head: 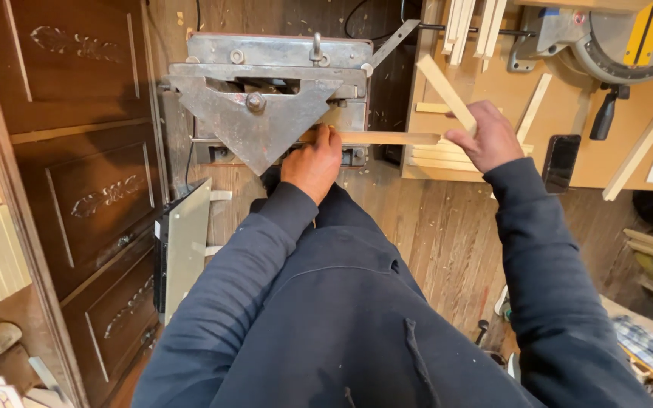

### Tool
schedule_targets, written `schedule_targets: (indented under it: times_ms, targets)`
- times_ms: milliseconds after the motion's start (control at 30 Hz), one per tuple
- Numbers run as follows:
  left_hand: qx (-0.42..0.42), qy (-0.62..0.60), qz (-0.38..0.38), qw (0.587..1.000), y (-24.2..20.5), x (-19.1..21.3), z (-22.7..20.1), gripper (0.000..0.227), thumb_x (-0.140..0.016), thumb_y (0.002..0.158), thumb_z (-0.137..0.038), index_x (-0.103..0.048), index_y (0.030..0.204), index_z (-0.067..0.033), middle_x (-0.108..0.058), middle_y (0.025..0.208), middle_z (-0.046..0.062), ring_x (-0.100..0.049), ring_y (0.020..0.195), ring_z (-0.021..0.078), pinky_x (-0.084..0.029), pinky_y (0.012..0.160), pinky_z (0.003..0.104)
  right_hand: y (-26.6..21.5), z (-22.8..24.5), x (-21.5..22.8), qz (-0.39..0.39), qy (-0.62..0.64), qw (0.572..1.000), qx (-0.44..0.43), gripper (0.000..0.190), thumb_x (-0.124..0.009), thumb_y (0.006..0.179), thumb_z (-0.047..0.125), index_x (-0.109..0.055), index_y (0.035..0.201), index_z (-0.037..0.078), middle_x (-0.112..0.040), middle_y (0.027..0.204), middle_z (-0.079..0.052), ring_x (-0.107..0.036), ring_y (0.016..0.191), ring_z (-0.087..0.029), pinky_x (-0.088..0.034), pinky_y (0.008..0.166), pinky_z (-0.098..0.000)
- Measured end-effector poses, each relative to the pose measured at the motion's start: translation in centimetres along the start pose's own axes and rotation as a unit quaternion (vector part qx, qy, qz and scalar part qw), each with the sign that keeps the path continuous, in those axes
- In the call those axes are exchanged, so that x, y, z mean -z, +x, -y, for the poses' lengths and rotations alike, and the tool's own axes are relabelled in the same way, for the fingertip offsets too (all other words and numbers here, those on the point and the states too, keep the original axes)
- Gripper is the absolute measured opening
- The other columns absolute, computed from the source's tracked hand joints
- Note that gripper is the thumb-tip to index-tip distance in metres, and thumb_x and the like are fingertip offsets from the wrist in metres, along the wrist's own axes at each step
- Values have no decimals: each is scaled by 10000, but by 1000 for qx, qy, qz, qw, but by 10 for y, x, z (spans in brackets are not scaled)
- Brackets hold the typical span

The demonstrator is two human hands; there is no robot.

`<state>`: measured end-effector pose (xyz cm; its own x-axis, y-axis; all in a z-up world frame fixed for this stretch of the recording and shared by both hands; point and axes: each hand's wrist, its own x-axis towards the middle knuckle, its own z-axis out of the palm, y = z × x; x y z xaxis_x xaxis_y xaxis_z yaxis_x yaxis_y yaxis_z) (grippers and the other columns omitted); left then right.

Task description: Cutting wooden molding for a picture frame using a manual miter guillotine machine.

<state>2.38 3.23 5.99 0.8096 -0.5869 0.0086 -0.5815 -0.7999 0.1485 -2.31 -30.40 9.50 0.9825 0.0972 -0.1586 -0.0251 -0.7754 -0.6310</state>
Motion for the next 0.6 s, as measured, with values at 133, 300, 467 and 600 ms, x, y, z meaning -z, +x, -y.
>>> schedule_targets:
  times_ms: [133, 300, 467, 600]
  targets:
    - [-5, -20, 6, 1000, 0, 0, 4, 200, -596, 910, -124, -650, 1080, -34, -644, 1086, 109, -709, 579, 226, -570, 478, 374, 10, 6, -22, 45, 2, 996, -73, 478, -795, 895, 391, -709, 1156, 0, -702, 1056, -208, -657, 888, -378, -520, 800, -437]
    - [-12, -27, -71, 997, -5, -1, 3, 96, -581, 908, -110, -591, 996, -72, -598, 1063, 98, -717, 729, 247, -583, 639, 381, -2, 1, -35, 111, 90, 978, -153, 429, -780, 909, 353, -736, 1222, 63, -770, 1084, -135, -745, 1003, -278, -549, 902, -364]
    - [-59, -79, -61, 993, -13, 53, 6, 170, -584, 940, -101, -625, 1101, -61, -618, 1070, 84, -660, 580, 230, -564, 555, 394, -57, 7, -14, 1, 155, 975, -159, 374, -819, 929, 224, -715, 1207, -4, -762, 1131, -99, -714, 1040, -180, -564, 939, -345]
    - [-147, -225, -7, 963, -47, 76, 28, 309, -557, 927, -71, -607, 1223, 1, -603, 1106, 118, -679, 625, 245, -546, 496, 388, -126, -6, -31, -28, 78, 970, -230, 432, -863, 891, 209, -713, 1211, -39, -749, 1018, -149, -682, 878, -173, -555, 796, -326]
